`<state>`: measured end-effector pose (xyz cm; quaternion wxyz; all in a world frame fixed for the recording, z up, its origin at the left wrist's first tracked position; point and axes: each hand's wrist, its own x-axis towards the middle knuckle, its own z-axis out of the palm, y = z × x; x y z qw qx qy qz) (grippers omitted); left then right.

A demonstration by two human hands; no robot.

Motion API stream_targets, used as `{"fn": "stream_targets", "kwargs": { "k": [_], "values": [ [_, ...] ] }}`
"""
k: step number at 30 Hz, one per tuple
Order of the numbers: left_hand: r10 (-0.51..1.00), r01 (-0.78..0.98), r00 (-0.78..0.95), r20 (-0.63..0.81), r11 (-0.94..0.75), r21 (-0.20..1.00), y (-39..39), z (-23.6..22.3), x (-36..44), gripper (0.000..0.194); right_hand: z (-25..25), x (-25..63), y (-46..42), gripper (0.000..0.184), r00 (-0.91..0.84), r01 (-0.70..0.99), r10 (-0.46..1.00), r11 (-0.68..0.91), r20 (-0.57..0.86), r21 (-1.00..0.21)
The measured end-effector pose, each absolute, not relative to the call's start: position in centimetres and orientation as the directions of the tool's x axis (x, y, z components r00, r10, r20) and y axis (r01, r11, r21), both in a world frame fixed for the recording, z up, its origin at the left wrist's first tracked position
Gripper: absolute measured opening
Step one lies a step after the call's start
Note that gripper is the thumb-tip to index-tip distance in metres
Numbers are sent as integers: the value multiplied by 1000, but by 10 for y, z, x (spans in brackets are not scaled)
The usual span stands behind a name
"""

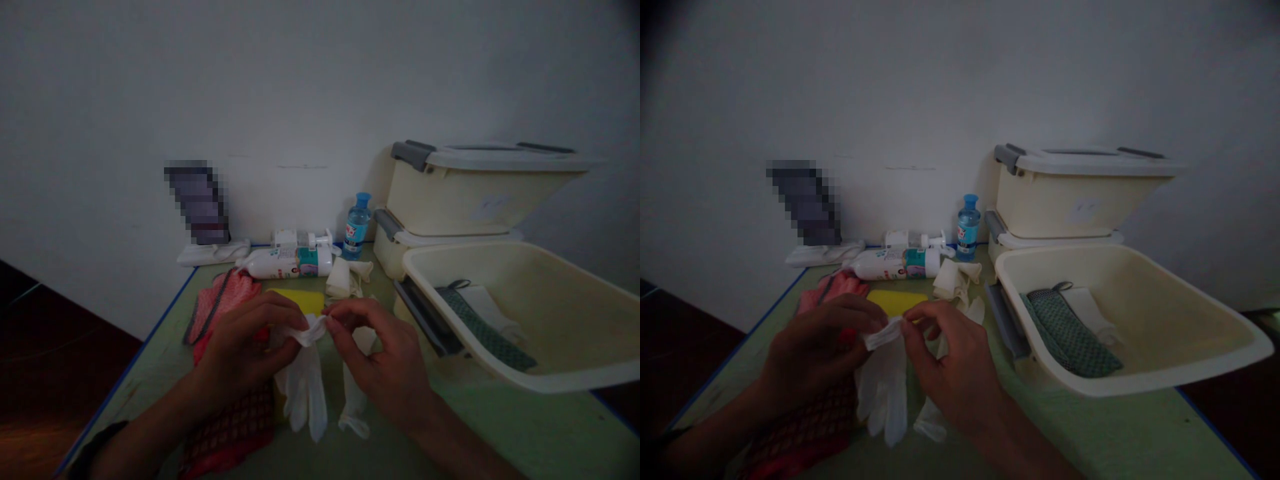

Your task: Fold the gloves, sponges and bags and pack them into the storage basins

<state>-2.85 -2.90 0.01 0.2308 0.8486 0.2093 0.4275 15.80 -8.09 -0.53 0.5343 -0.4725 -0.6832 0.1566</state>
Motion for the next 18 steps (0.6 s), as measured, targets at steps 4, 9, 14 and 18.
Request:
{"fn": "stream_targets", "kwargs": {
  "k": [4, 9, 14, 18],
  "values": [
    [584, 156, 530, 615, -780, 606, -30, 2, -27, 23, -4, 156, -82, 8, 74, 252, 907, 385, 414, -888],
    [607, 115, 530, 592, -743, 660, -31, 1, -25, 19, -3, 154, -81, 11, 95, -15, 955, 285, 282, -958],
    [661, 143, 515, 545, -694, 706, -33, -1, -26, 18, -4, 155, -80, 10, 99, -19, 949, 303, 299, -953],
    [671, 167, 504, 544, -694, 700, -35, -2, -27, 17, -4, 158, -81, 11, 16, 380, 817, 527, 576, -760]
  ]
}}
